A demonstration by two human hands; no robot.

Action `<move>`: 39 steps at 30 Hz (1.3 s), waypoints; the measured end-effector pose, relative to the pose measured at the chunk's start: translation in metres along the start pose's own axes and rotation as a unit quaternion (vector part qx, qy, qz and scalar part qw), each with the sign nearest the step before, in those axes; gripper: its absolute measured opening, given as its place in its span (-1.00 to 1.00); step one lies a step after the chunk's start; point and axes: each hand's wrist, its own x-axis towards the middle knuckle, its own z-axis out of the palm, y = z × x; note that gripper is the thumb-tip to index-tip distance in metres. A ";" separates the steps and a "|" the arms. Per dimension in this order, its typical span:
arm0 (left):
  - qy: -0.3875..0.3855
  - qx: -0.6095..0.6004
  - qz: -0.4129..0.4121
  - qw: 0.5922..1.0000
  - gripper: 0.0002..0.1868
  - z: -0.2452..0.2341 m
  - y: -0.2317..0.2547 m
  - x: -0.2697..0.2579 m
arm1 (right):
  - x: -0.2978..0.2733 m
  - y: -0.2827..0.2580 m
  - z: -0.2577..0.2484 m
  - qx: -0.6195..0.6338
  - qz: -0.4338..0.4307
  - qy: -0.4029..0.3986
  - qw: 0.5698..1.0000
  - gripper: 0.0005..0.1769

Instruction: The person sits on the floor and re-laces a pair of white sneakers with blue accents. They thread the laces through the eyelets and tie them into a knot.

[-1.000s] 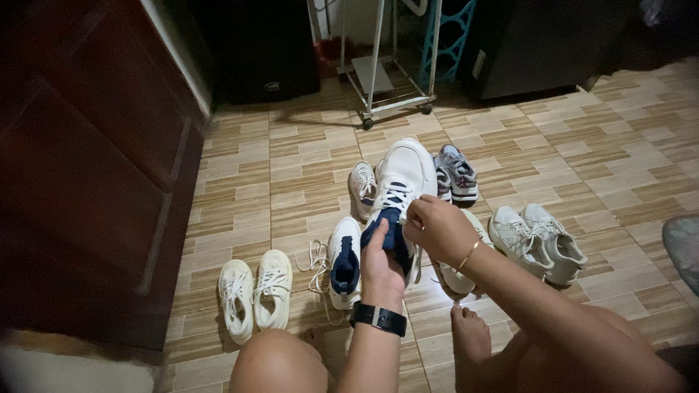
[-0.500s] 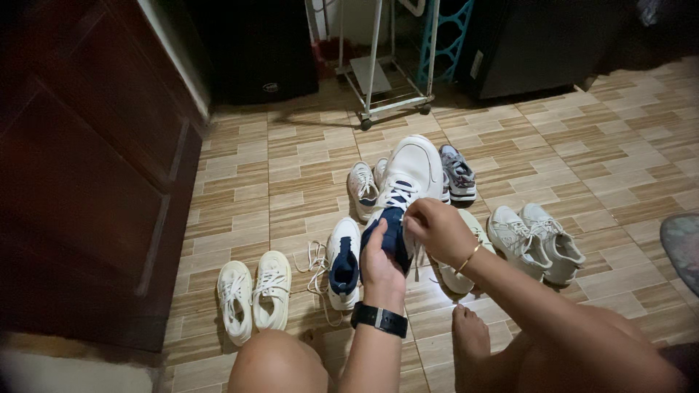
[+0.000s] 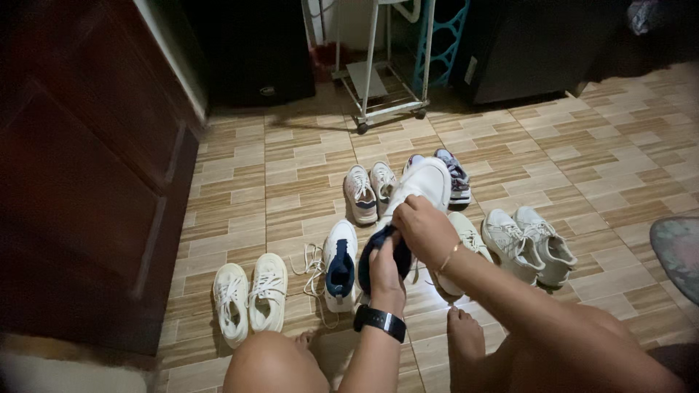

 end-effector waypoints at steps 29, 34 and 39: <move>0.089 -0.166 -0.215 0.958 -0.48 -0.047 -0.069 0.053 | -0.055 0.005 0.101 0.074 0.197 0.216 0.953 -0.63; 0.109 -0.197 -0.148 0.963 -0.49 -0.070 -0.092 0.092 | -0.094 0.062 0.123 0.093 0.301 0.087 0.945 -0.17; -0.001 -0.121 -0.195 0.973 -0.58 -0.094 -0.099 0.116 | -0.088 0.094 0.161 0.043 0.391 -0.042 0.918 -0.15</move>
